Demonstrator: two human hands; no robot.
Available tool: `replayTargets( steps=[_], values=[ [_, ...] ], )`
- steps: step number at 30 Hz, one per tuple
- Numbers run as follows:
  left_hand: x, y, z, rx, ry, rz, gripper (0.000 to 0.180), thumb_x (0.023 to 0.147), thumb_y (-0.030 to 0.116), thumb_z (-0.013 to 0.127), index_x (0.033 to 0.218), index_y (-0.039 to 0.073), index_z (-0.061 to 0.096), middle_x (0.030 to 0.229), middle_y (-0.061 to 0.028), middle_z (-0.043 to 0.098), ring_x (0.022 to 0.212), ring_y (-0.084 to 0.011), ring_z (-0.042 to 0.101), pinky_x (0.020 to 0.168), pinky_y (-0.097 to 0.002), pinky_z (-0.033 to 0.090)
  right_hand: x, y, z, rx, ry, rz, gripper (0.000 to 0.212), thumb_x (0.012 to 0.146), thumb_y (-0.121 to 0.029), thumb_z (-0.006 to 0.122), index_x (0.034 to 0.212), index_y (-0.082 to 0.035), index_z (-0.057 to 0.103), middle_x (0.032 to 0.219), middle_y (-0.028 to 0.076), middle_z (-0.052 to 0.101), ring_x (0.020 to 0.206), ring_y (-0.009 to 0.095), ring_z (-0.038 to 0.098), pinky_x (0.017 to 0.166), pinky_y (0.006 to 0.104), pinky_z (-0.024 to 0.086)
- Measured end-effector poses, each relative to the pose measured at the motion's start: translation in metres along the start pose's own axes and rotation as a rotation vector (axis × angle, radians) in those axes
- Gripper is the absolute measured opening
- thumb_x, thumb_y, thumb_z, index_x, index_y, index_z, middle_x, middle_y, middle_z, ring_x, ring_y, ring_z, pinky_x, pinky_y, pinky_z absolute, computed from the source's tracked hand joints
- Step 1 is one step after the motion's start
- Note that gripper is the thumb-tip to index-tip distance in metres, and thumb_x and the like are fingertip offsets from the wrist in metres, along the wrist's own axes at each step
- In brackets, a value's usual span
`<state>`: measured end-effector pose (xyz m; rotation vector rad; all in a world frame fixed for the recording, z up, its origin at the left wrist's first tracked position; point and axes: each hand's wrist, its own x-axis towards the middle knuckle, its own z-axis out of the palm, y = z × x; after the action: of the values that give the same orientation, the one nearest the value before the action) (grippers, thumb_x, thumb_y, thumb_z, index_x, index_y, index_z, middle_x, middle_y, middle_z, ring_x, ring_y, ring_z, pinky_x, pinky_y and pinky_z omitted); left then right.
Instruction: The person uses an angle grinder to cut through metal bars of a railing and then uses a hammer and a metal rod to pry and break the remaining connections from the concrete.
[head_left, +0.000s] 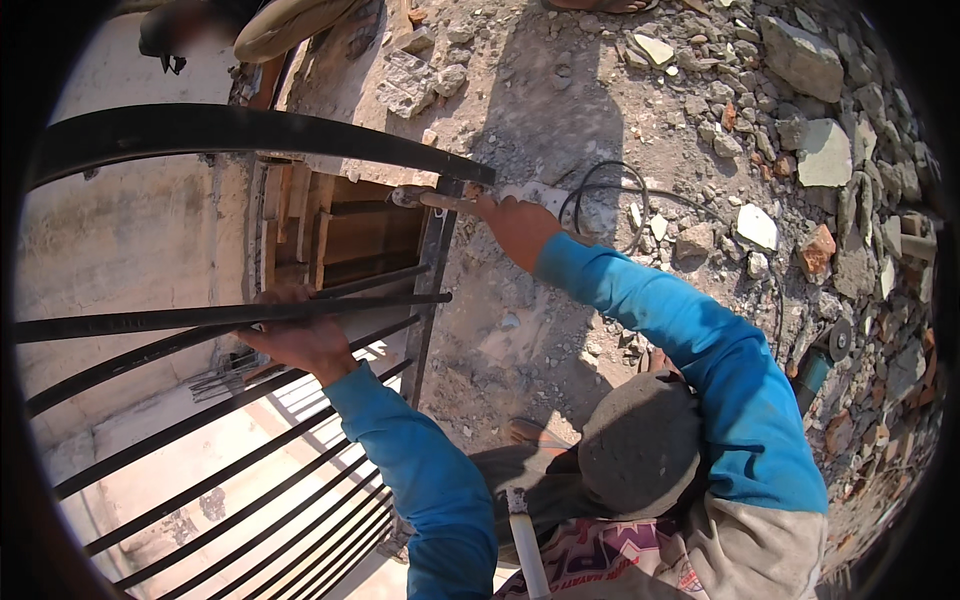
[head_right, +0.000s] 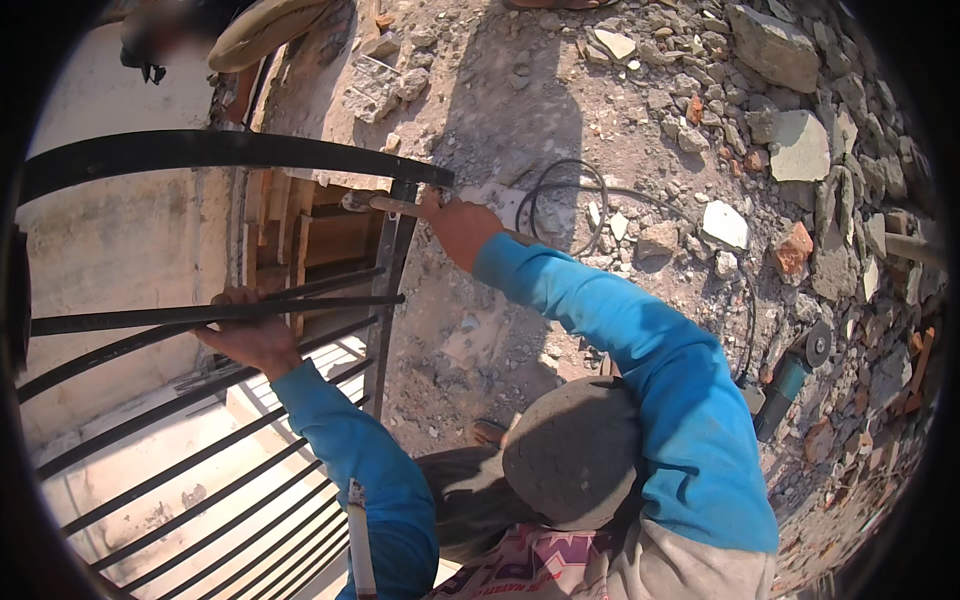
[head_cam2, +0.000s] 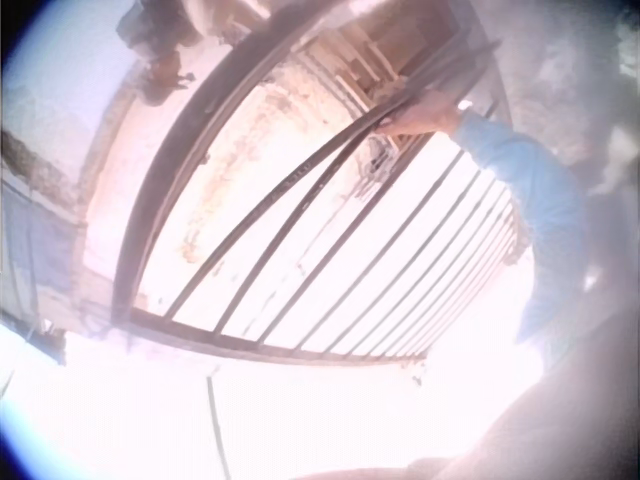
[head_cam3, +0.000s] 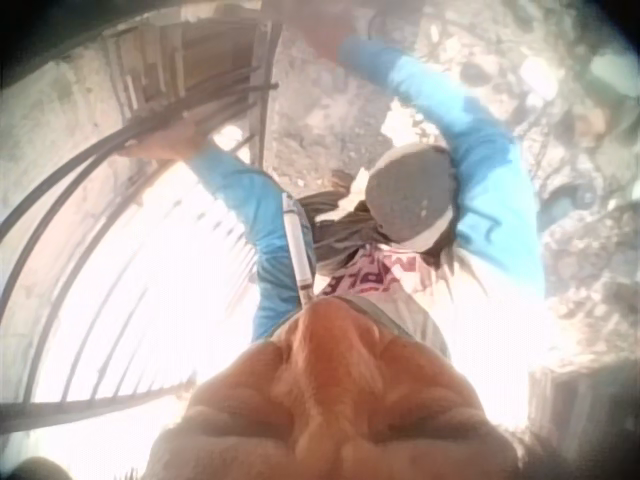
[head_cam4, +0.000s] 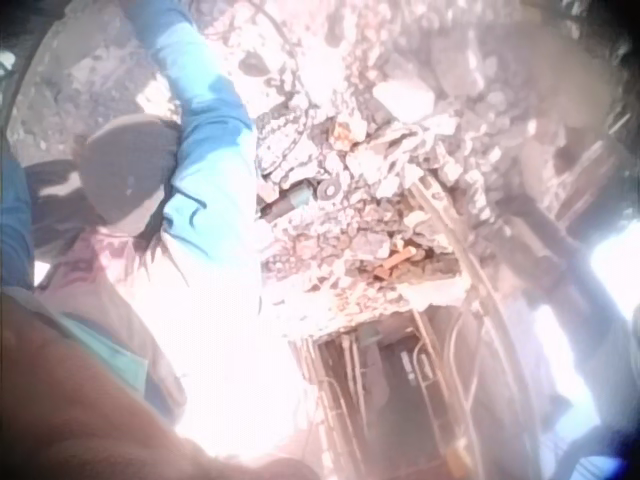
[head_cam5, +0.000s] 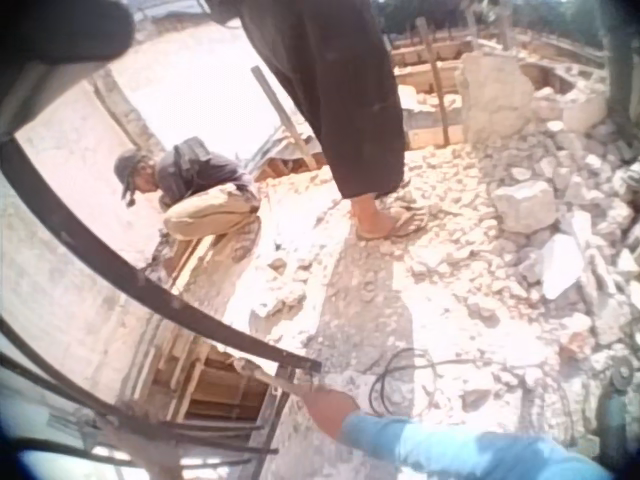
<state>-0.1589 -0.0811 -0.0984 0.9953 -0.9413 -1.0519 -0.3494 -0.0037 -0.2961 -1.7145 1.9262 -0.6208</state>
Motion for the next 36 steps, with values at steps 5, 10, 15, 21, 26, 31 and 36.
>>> replayTargets(
  steps=[5, 10, 15, 21, 26, 31, 36],
  values=[
    [-0.001, -0.001, 0.0, 0.064, -0.024, 0.059, 0.057, 0.094, 0.061, 0.025, 0.062, 0.015, 0.033, 0.056, -0.0004, 0.027, 0.055, -0.0143, 0.024, 0.053, -0.0304, 0.025, 0.002, -0.023, -0.008, 0.218, 0.055, -0.041, 0.043, 0.089, -0.013, 0.054, 0.128, -0.001, 0.04, 0.09, 0.018, 0.06, 0.074, 0.035, 0.062, 0.06, 0.0471, 0.05],
    [0.001, -0.006, -0.002, 0.082, -0.003, 0.068, 0.057, 0.093, 0.062, 0.025, 0.063, 0.014, 0.032, 0.058, -0.0002, 0.025, 0.057, -0.0149, 0.023, 0.055, -0.0308, 0.024, -0.021, -0.035, -0.013, 0.369, 0.099, -0.116, 0.032, 0.09, -0.017, 0.054, 0.119, -0.006, 0.044, 0.088, 0.016, 0.06, 0.073, 0.035, 0.062, 0.059, 0.047, 0.05],
    [-0.001, -0.005, 0.002, 0.135, 0.018, 0.136, 0.06, 0.095, 0.062, 0.017, 0.06, 0.016, 0.031, 0.054, 0.0001, 0.025, 0.055, -0.0132, 0.021, 0.054, -0.0281, 0.024, -0.026, -0.053, -0.039, 0.446, 0.15, -0.224, 0.036, 0.086, -0.015, 0.056, 0.118, -0.006, 0.042, 0.086, 0.017, 0.059, 0.073, 0.037, 0.062, 0.06, 0.0467, 0.05],
    [0.001, -0.008, 0.013, 0.057, 0.195, 0.076, 0.059, 0.096, 0.062, 0.017, 0.06, 0.016, 0.032, 0.054, 0.0002, 0.026, 0.053, -0.0133, 0.022, 0.052, -0.0286, 0.024, -0.006, -0.065, -0.058, 0.335, 0.497, -0.43, 0.038, 0.084, -0.007, 0.055, 0.119, -0.004, 0.041, 0.085, 0.019, 0.06, 0.076, 0.037, 0.063, 0.063, 0.0443, 0.053],
    [0.001, -0.007, 0.0, 0.076, 0.005, 0.079, 0.057, 0.094, 0.061, 0.023, 0.063, 0.015, 0.035, 0.055, 0.0004, 0.028, 0.053, -0.0134, 0.023, 0.051, -0.0292, 0.023, 0.002, -0.018, -0.033, 0.137, -0.129, -0.023, 0.043, 0.083, -0.007, 0.055, 0.122, 0.0, 0.04, 0.082, 0.023, 0.062, 0.078, 0.038, 0.064, 0.066, 0.0451, 0.052],
    [-0.002, 0.0, 0.005, 0.058, 0.058, 0.101, 0.057, 0.097, 0.057, 0.021, 0.063, 0.015, 0.038, 0.055, 0.0, 0.033, 0.05, -0.0129, 0.028, 0.05, -0.0288, 0.024, 0.003, -0.032, -0.04, 0.286, -0.02, -0.083, 0.042, 0.089, -0.011, 0.051, 0.125, 0.005, 0.037, 0.078, 0.024, 0.061, 0.071, 0.041, 0.062, 0.062, 0.0515, 0.048],
    [0.003, -0.01, 0.002, 0.012, 0.086, 0.096, 0.056, 0.098, 0.057, 0.019, 0.069, 0.015, 0.043, 0.056, -0.0002, 0.041, 0.05, -0.0111, 0.036, 0.049, -0.0274, 0.03, 0.024, -0.065, -0.071, 0.332, 0.1, -0.177, 0.023, 0.091, -0.015, 0.052, 0.105, 0.0, 0.041, 0.072, 0.025, 0.06, 0.069, 0.044, 0.06, 0.061, 0.0535, 0.046]
  ],
)
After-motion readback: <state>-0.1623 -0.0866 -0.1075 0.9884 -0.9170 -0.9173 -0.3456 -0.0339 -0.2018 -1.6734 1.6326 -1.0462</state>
